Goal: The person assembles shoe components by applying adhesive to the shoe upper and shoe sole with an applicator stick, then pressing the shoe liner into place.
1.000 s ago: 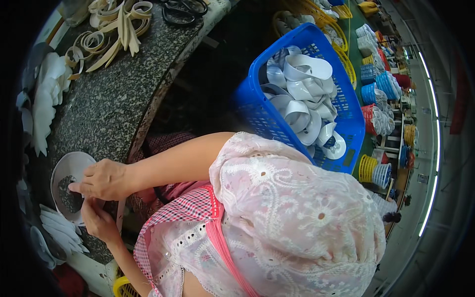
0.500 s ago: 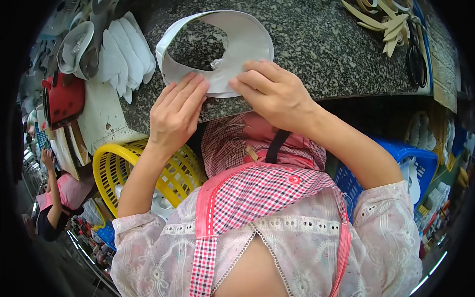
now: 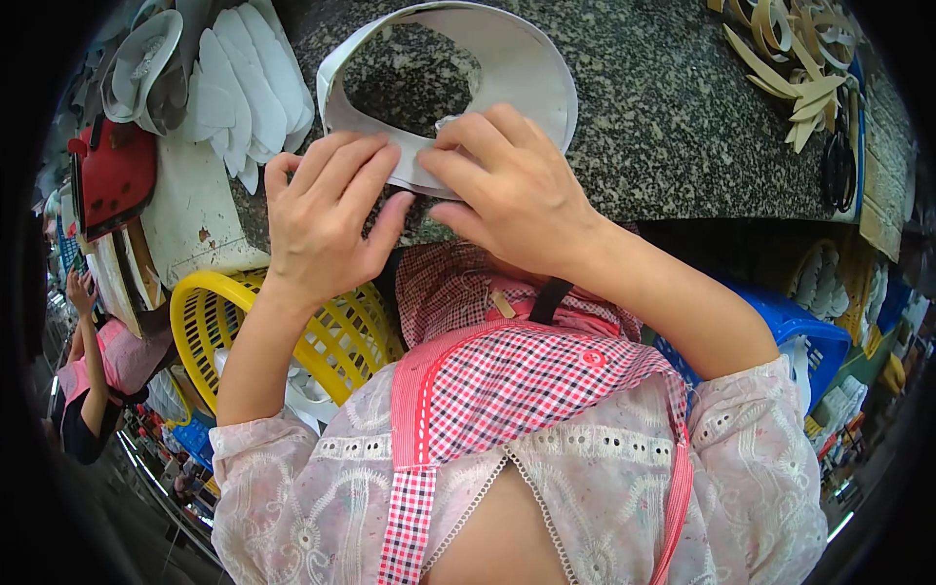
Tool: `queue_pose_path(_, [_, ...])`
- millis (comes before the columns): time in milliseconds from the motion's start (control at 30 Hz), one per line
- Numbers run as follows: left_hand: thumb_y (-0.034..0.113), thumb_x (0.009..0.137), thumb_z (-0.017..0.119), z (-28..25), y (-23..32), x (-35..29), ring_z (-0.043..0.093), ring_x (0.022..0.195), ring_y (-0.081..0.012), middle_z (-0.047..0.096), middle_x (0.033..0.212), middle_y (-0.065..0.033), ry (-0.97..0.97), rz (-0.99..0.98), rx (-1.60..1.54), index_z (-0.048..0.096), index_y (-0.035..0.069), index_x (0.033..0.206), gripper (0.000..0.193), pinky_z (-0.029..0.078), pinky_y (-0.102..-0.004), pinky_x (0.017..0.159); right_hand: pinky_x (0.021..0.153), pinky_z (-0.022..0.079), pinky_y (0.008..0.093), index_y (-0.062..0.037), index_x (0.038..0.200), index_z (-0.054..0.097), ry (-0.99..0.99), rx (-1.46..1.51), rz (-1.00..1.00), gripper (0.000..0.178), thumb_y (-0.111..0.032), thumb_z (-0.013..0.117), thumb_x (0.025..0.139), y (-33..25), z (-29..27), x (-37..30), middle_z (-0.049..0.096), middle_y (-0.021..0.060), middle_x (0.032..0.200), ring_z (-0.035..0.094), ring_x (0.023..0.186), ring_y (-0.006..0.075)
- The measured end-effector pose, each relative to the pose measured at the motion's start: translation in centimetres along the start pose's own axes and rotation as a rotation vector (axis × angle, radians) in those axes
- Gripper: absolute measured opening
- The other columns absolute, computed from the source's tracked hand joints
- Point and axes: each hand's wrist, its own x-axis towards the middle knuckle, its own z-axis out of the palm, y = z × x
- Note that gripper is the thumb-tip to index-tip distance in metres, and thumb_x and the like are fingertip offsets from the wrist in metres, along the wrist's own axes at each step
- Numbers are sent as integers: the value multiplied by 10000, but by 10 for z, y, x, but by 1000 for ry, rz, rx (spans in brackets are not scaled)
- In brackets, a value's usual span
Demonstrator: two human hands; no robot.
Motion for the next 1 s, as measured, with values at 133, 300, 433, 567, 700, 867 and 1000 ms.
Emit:
queue_pose_path(133, [185, 707, 669, 3, 4, 2, 547, 947, -175, 609, 998, -9, 3, -27, -24, 629, 87, 962, 276, 325, -341, 774, 606, 444, 305, -78, 772, 570, 140, -147, -103, 199, -125, 647, 594, 5, 12, 2, 521, 21, 830, 513, 740, 199])
queue_pose_path(300, [174, 707, 671, 3, 6, 1, 548, 939, -185, 622, 990, -11, 46, -74, -94, 638, 78, 943, 257, 341, -330, 760, 509, 432, 295, -78, 678, 515, 275, -234, -99, 138, -111, 610, 585, 4, 22, 7, 505, 17, 701, 504, 624, 186])
queue_pose_path(433, [179, 683, 644, 8, 10, 4, 542, 905, -140, 620, 894, 23, 109, -120, -66, 643, 97, 834, 172, 345, -374, 702, 495, 429, 304, -81, 641, 474, 317, -256, -15, 137, -97, 599, 586, 6, 25, 11, 487, 27, 637, 497, 585, 193])
queue_pose_path(567, [140, 657, 615, 7, 8, 17, 543, 856, -144, 607, 807, 24, 85, -160, -60, 631, 103, 729, 82, 356, -379, 703, 489, 425, 307, -82, 647, 475, 317, -271, -40, 147, -98, 604, 579, 12, 22, 15, 492, 29, 652, 493, 583, 200])
queue_pose_path(700, [121, 629, 625, 3, 0, 23, 556, 792, -168, 617, 747, 28, 79, -205, -62, 651, 129, 708, 83, 393, -344, 646, 603, 447, 335, -79, 786, 538, 165, -203, -33, 256, -117, 674, 572, 2, 12, 22, 532, 47, 797, 525, 712, 220])
queue_pose_path(867, [212, 608, 596, 7, 2, 15, 578, 651, -176, 584, 576, -7, 93, -187, 143, 607, 151, 562, 76, 392, -376, 555, 735, 436, 404, -62, 924, 594, 17, -154, 52, 305, -181, 682, 658, -11, 19, 19, 559, 109, 940, 535, 861, 316])
queue_pose_path(1000, [199, 643, 562, 28, -8, 9, 541, 623, -160, 530, 559, 4, 341, 91, 184, 518, 148, 532, 130, 363, -342, 549, 628, 380, 420, -22, 774, 504, 41, -169, 96, 138, -127, 592, 752, -6, 19, 11, 480, 131, 773, 485, 749, 357])
